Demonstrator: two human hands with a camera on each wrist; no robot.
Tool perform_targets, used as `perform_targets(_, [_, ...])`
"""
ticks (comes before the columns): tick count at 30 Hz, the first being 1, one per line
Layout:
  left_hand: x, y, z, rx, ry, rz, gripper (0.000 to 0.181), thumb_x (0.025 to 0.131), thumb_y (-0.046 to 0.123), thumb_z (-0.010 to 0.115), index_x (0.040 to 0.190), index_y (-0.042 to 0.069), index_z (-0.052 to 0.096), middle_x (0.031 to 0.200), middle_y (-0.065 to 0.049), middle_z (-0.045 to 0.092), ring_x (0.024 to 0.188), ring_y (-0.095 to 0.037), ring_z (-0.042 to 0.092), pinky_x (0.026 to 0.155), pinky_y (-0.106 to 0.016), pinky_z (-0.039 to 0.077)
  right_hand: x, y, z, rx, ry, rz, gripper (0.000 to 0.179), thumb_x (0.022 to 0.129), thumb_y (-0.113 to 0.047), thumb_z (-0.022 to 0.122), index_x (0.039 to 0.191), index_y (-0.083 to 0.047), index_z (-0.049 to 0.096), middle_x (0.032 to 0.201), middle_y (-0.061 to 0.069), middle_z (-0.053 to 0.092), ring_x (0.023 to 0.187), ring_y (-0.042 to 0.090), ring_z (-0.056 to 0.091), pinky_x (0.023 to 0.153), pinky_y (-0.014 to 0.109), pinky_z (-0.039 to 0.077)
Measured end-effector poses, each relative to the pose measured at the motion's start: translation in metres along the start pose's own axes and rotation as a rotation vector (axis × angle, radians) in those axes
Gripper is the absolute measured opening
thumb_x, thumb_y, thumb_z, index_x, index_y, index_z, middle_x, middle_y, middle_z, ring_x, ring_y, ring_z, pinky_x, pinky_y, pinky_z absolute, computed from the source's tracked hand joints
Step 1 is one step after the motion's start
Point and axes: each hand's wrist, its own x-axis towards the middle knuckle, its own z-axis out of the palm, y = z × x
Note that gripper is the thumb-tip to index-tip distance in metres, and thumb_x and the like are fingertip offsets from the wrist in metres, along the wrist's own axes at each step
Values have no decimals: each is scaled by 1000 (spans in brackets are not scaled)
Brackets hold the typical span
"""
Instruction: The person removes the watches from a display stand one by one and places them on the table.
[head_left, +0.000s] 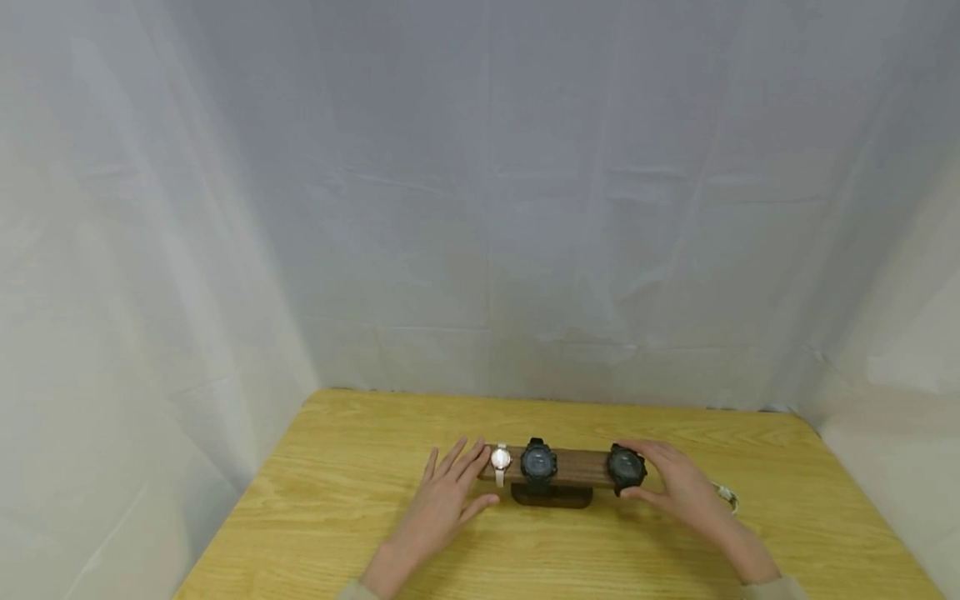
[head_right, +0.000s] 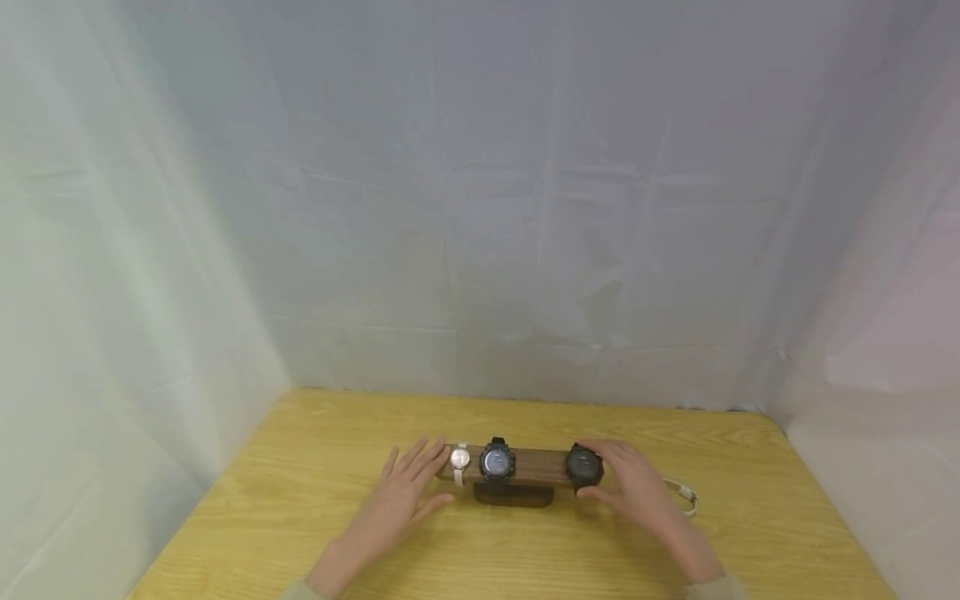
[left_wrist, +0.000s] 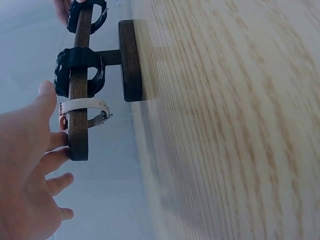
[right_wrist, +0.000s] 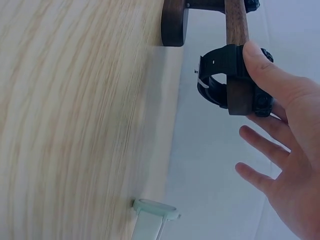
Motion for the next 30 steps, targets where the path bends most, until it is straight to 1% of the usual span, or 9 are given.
perform_targets(7, [1,0,0,3,-4,0,68,102,51,49,154,9,41,161,-11,37,151,-35,27,120,-65,15,-5,4,-5,2,-4,32,69,79,-43,84,138,-17,61,131,10,66,119,39,62,93,61,54])
perform_targets(10, [1,-1,1,6,-4,1,69,102,55,45,154,9,41,161,-11,37,151,-35,27,120,-64,15,-8,8,-8,-7,8,32,70,78,-40,86,138,-16,61,130,10,66,119,39,62,93,60,54])
perform_targets(13, [1,-1,1,6,-3,1,71,102,58,40,155,10,41,161,-10,37,151,-35,27,120,-64,15,-10,12,-12,-22,34,19,71,74,-32,90,136,-12,62,129,14,67,117,40,63,92,59,55])
perform_targets(15, [1,-1,1,5,-1,0,71,102,58,40,155,10,41,161,-11,37,151,-35,27,120,-64,15,-11,15,-17,-32,46,14,72,72,-28,91,136,-9,62,128,16,67,116,41,63,91,59,56])
perform_targets(18, [1,-1,1,3,4,-2,69,102,54,47,154,9,41,161,-11,37,151,-35,27,120,-64,15,-15,19,-24,-45,62,12,73,71,-24,92,135,-7,61,127,18,67,113,42,64,88,58,57])
perform_targets(20, [1,-1,1,6,4,-5,68,102,52,49,154,9,42,161,-11,37,151,-35,27,121,-64,15,-17,20,-29,-42,65,28,72,71,-23,92,135,-7,62,128,18,66,113,42,63,87,58,57])
perform_targets(21, [1,-1,1,5,2,-7,68,102,52,48,154,9,41,161,-11,36,151,-35,27,121,-64,15,-18,22,-31,-40,71,32,72,71,-22,92,134,-7,62,128,18,66,113,42,63,86,59,57])
perform_targets(26, [1,-2,0,-3,-10,-15,73,102,60,38,155,10,41,162,-9,35,152,-34,26,121,-63,14,-23,28,-41,-40,89,44,72,70,-19,93,133,-4,63,126,20,67,111,44,64,84,60,56])
perform_targets(30, [1,-1,-1,-15,-12,-16,74,102,61,36,155,9,41,162,-9,34,152,-34,26,121,-64,13,-27,34,-48,-64,95,36,72,69,-21,93,132,-3,63,123,21,67,108,45,64,82,61,57])
